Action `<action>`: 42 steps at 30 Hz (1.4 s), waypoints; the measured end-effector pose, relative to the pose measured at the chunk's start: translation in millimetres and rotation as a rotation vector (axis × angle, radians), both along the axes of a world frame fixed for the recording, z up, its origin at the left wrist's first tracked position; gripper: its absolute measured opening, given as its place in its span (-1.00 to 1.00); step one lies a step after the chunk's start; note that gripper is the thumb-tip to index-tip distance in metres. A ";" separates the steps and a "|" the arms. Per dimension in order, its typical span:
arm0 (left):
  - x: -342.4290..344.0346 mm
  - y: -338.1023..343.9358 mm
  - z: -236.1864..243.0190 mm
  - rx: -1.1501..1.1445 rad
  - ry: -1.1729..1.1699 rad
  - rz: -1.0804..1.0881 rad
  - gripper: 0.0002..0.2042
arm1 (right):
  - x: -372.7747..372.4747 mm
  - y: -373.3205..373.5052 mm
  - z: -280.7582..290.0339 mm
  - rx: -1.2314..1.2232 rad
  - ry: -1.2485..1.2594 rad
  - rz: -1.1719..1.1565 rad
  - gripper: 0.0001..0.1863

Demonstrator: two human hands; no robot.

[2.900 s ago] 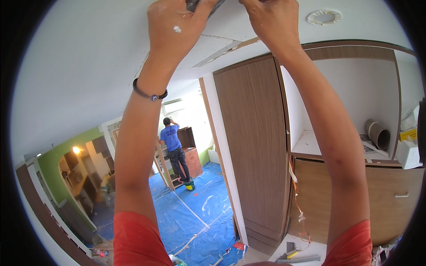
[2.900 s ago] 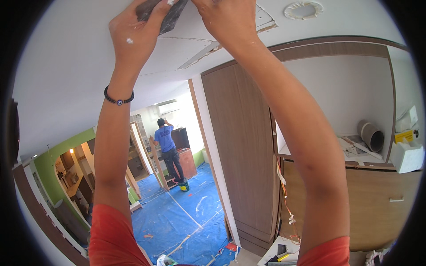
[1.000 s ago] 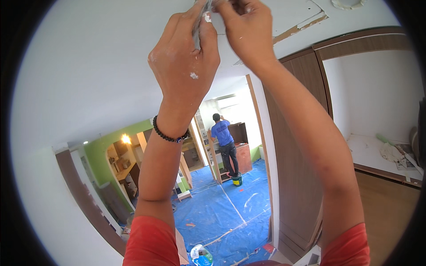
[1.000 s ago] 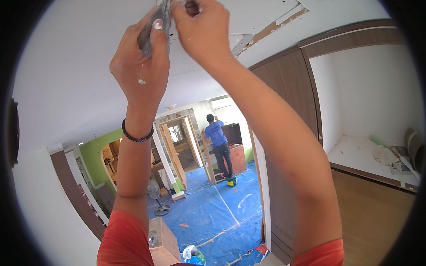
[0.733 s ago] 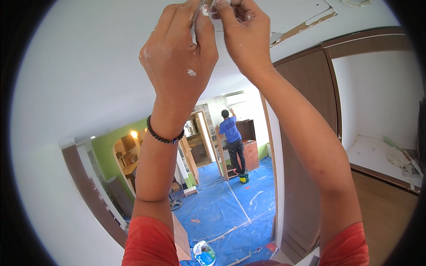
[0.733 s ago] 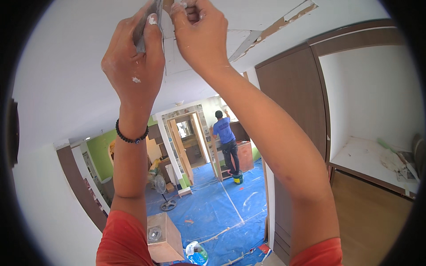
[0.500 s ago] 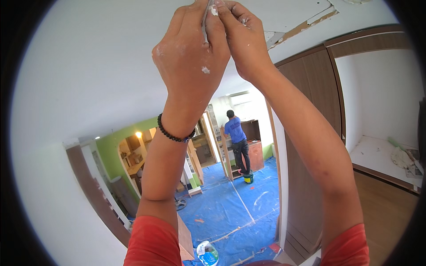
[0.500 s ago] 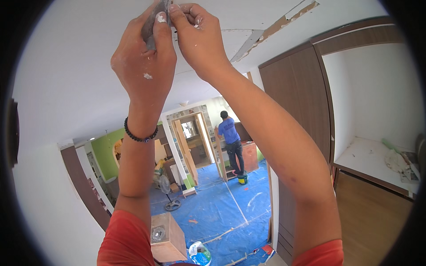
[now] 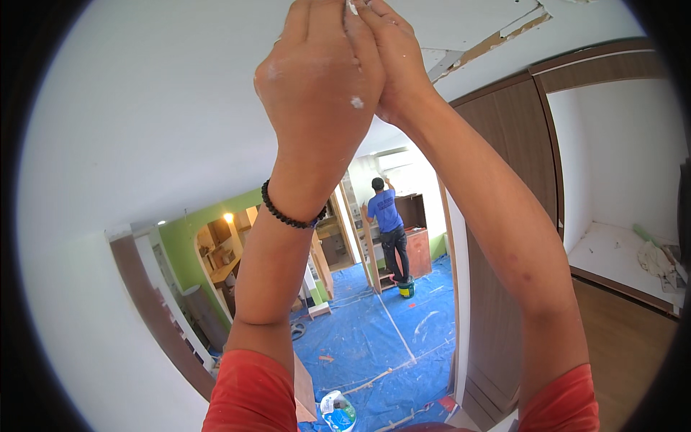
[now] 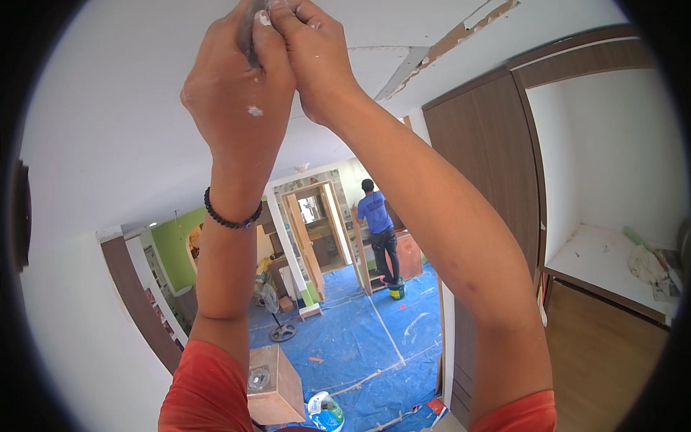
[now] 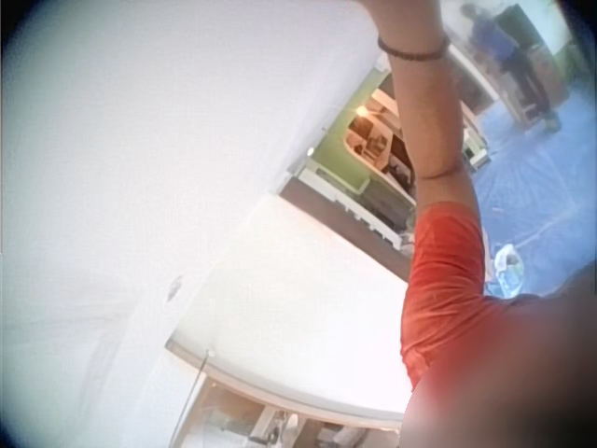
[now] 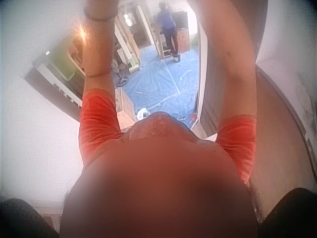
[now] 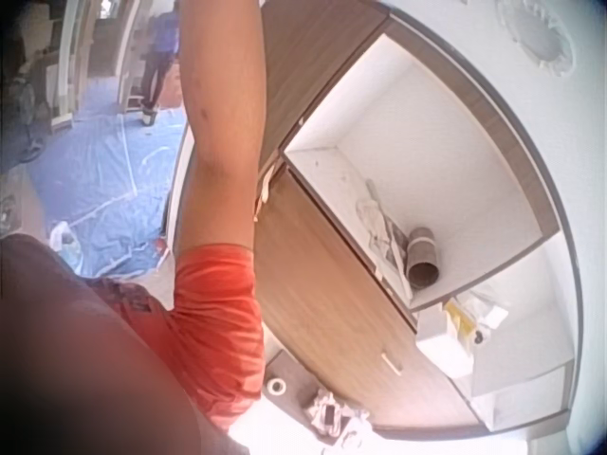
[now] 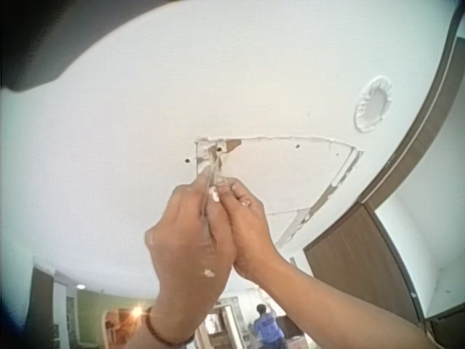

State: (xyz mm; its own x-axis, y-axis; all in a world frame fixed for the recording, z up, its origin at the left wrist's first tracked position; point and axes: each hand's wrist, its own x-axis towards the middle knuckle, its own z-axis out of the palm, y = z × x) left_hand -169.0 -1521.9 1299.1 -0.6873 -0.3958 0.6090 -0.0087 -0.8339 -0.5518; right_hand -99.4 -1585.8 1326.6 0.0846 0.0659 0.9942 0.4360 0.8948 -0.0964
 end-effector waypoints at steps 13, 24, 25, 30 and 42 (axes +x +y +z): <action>1.3 -24.3 -8.4 -0.156 -0.012 0.227 -0.69 | 16.3 15.6 -3.2 -0.073 -0.155 0.266 -0.77; 9.0 -16.2 -6.8 -0.153 0.036 0.234 -0.70 | 35.6 28.3 -0.4 -0.075 -0.188 0.351 -0.79; 8.6 -15.6 -6.1 -0.154 0.035 0.227 -0.70 | 36.0 28.5 0.1 -0.060 -0.181 0.344 -0.80; 14.8 -5.8 -6.9 -0.158 0.048 0.199 -0.73 | 29.3 25.7 -0.9 0.060 -0.055 0.185 -0.77; -1.7 32.7 -4.5 0.029 0.158 -0.183 -0.82 | 10.7 21.5 -13.3 0.260 0.074 -0.215 -0.66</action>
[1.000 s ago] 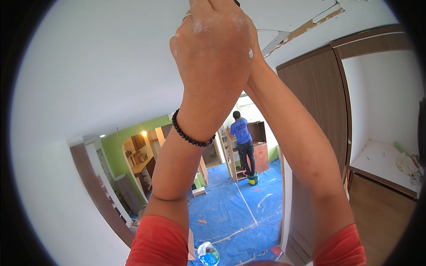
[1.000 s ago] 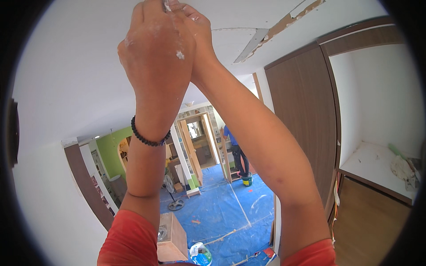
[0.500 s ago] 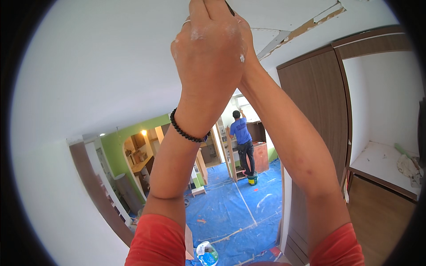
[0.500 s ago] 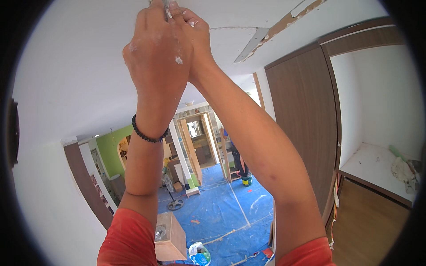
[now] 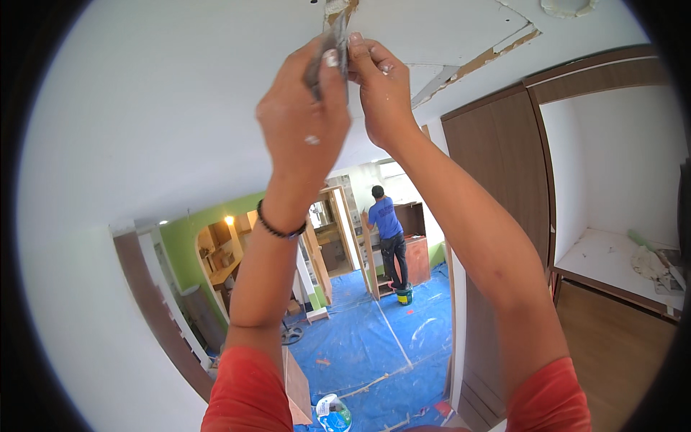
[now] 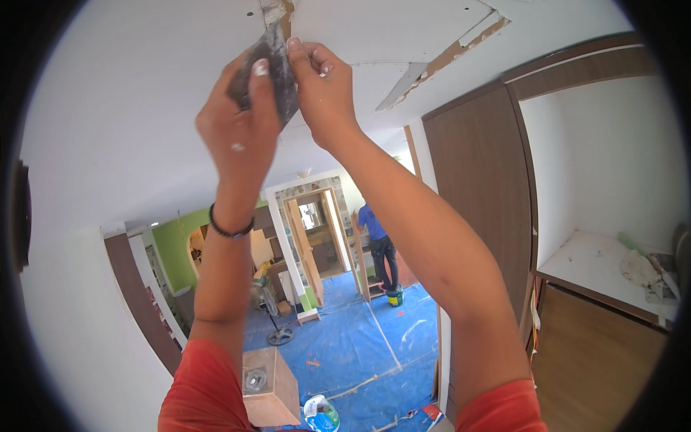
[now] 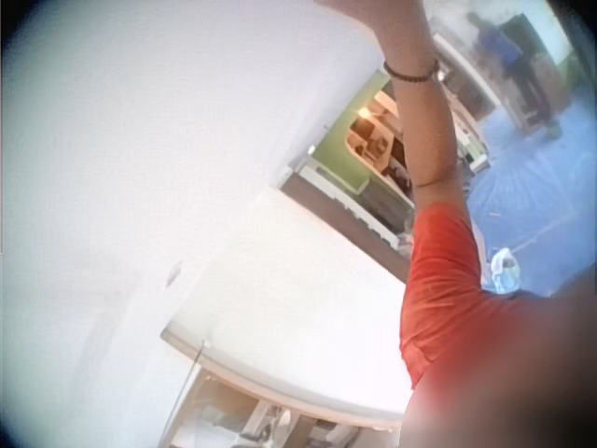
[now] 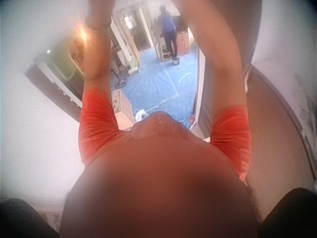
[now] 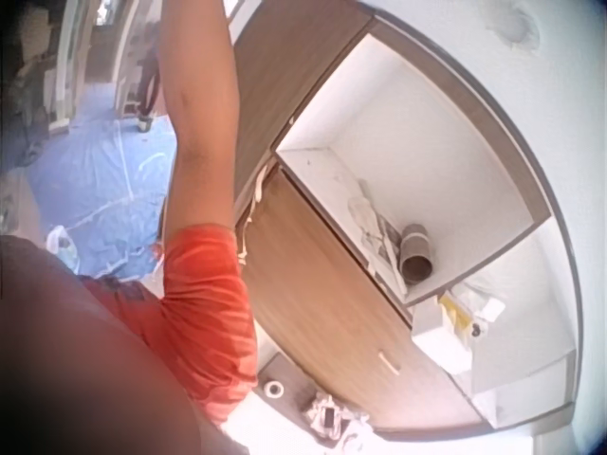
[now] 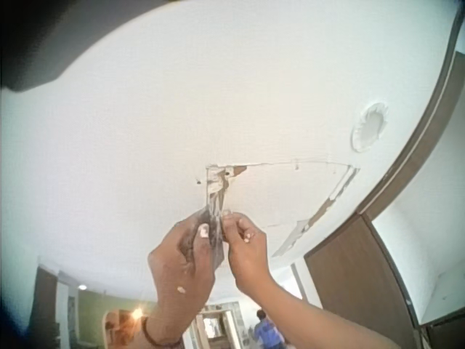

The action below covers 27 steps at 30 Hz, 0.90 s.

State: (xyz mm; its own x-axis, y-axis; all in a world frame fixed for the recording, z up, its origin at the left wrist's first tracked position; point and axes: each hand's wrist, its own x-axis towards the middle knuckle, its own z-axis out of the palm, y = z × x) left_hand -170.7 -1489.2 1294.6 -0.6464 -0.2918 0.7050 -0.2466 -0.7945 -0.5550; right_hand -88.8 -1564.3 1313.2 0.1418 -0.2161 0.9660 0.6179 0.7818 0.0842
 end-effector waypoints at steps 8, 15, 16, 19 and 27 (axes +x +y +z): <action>-41.1 32.7 38.1 0.047 0.328 -0.046 -0.64 | -23.3 -26.8 12.1 0.554 -0.165 -0.738 -0.77; -47.4 37.2 49.9 0.018 0.492 -0.112 -0.58 | -33.1 -31.4 16.0 0.639 -0.208 -0.788 -0.82; -45.0 35.7 49.9 0.054 0.545 -0.187 -0.64 | -31.2 -33.7 17.1 0.646 -0.240 -0.807 -0.82; -32.2 28.9 50.0 0.155 0.739 -0.511 -0.77 | -22.9 -43.4 23.6 0.681 -0.331 -0.867 -0.83; -0.9 24.5 18.8 0.076 0.615 -0.520 -0.61 | -43.1 -46.6 16.7 0.576 -0.237 -0.911 -0.80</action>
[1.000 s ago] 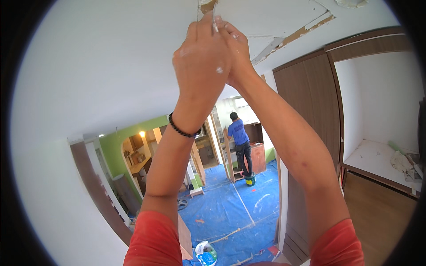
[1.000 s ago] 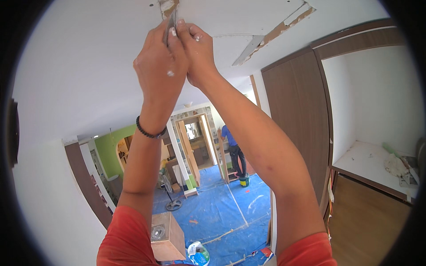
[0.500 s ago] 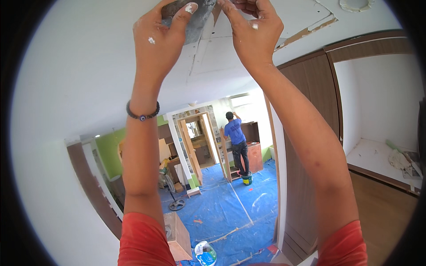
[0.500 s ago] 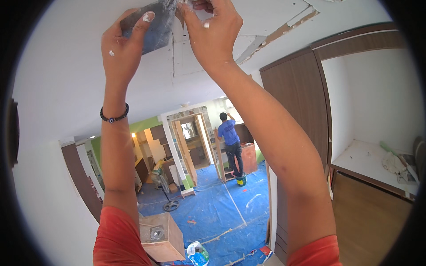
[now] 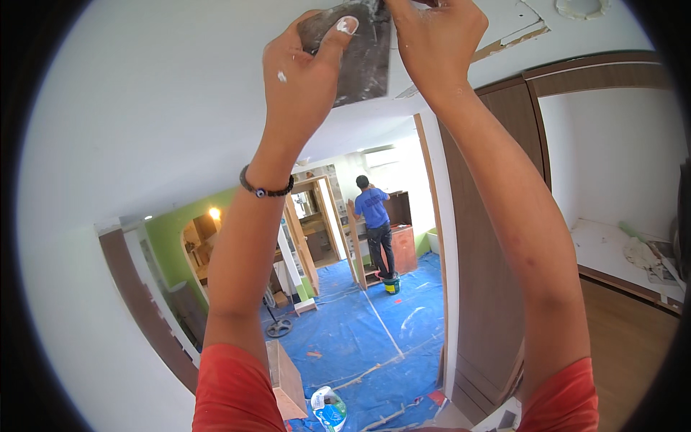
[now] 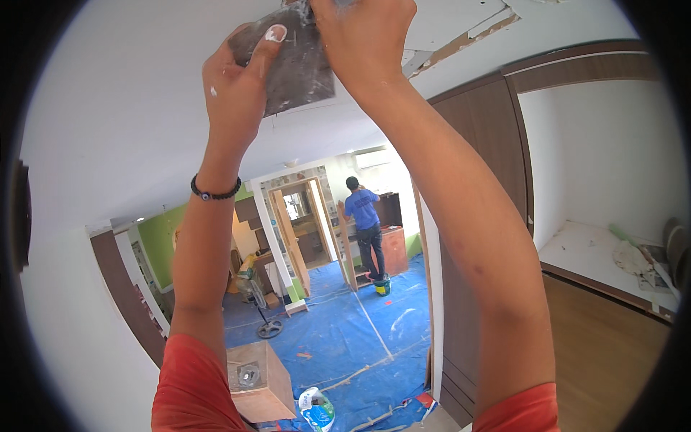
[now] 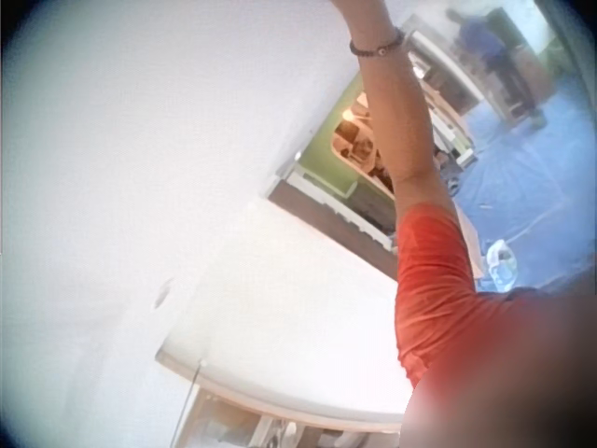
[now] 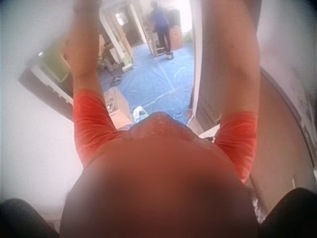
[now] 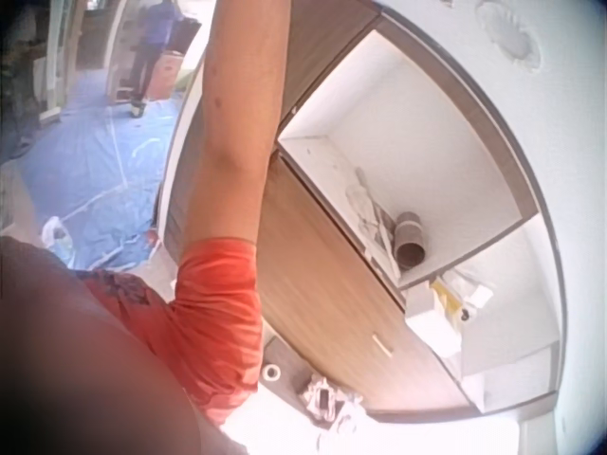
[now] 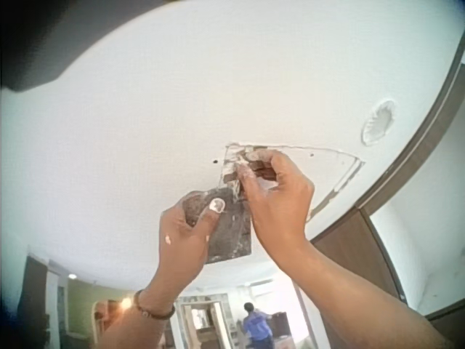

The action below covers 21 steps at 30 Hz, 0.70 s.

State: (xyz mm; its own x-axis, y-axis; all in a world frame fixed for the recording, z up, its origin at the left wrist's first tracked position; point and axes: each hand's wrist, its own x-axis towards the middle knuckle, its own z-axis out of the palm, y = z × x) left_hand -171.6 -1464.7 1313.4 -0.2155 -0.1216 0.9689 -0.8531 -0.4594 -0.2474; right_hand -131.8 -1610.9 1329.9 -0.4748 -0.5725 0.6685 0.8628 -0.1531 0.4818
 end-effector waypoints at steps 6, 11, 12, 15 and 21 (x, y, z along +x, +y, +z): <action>1.4 15.9 -61.2 -0.086 0.094 0.286 -0.71 | -2.4 -3.8 2.3 0.074 0.016 -0.154 -0.84; 41.7 40.7 -155.9 0.027 0.212 0.185 -0.77 | -10.9 -7.5 -0.6 0.066 0.119 -0.204 -0.85; 54.8 47.1 -180.3 0.051 0.147 0.146 -0.79 | -13.6 -6.4 0.2 0.070 0.146 -0.212 -0.85; 80.7 53.8 -260.9 0.050 0.393 0.069 -0.81 | -16.7 -7.2 2.0 0.073 0.194 -0.267 -0.84; 127.5 40.4 -428.4 -0.088 0.937 -0.058 -0.77 | -16.7 -17.7 -1.8 0.120 0.046 -0.563 -0.80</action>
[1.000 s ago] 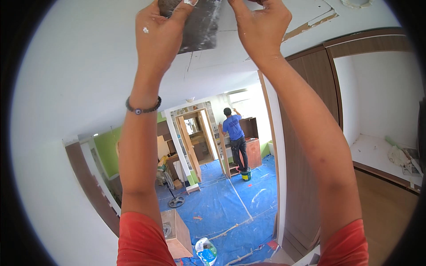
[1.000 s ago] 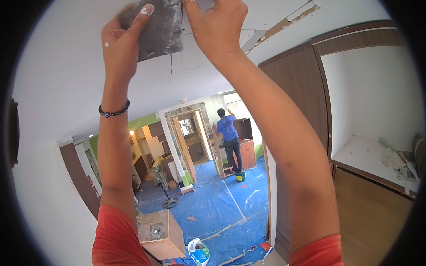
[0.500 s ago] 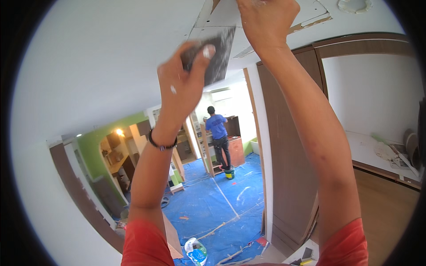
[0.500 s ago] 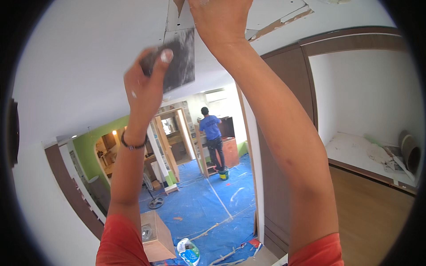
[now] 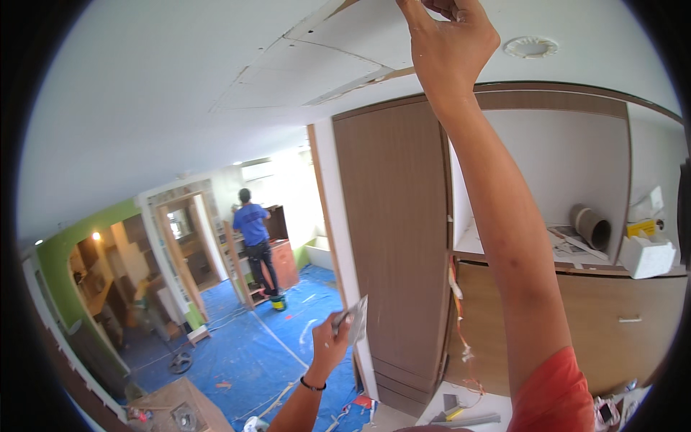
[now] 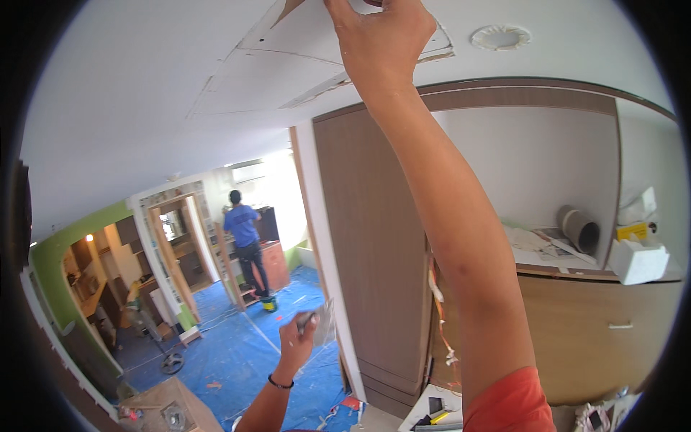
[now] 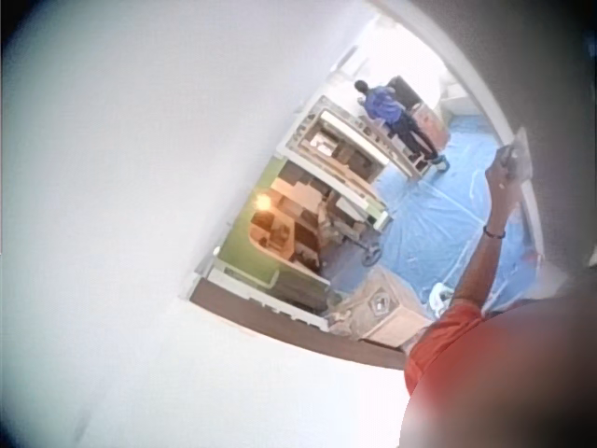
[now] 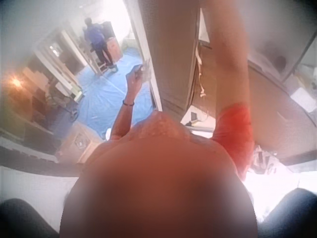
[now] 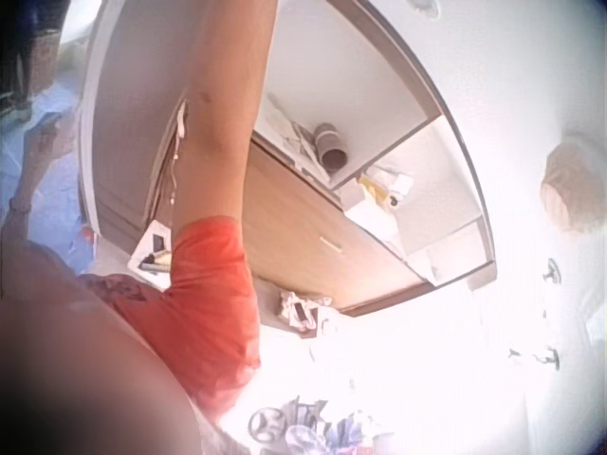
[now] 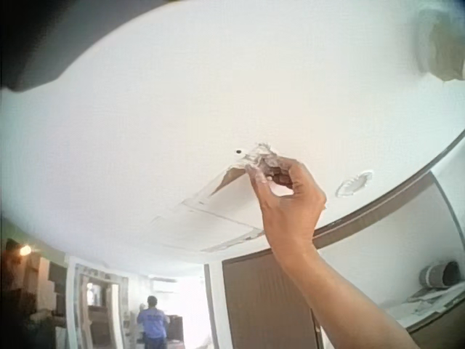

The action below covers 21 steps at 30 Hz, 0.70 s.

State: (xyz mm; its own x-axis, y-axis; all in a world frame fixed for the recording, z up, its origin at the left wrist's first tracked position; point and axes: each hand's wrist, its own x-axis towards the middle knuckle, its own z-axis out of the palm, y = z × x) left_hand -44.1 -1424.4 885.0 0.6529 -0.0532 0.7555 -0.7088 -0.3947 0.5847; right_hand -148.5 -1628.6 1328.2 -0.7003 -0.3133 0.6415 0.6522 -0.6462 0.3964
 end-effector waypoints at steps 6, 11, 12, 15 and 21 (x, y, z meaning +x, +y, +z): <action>44.2 17.2 -237.3 0.034 0.249 0.071 -0.76 | -20.7 7.7 -6.2 0.017 0.172 -0.071 -0.82; 3.9 53.0 -390.6 -0.007 0.573 -0.036 -0.79 | -22.1 0.9 -1.8 0.057 0.211 -0.156 -0.80; -5.5 56.6 -413.2 -0.082 0.651 -0.088 -0.77 | -22.7 2.0 -1.8 0.077 0.211 -0.204 -0.79; -26.8 68.4 -449.5 -0.096 0.799 -0.099 -0.76 | -28.9 7.6 -4.9 0.053 0.234 -0.202 -0.78; -39.6 87.2 -471.8 -0.020 0.896 -0.122 -0.75 | -31.9 -4.1 -1.3 0.151 0.182 -0.396 -0.82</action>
State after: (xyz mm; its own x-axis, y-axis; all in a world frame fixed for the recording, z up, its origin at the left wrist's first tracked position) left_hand -83.7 -1337.2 413.2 0.9877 -0.1528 -0.0318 -0.0207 -0.3302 0.9437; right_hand -180.4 -1632.7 1326.9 -0.6651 -0.1439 0.7328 0.3938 -0.9013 0.1804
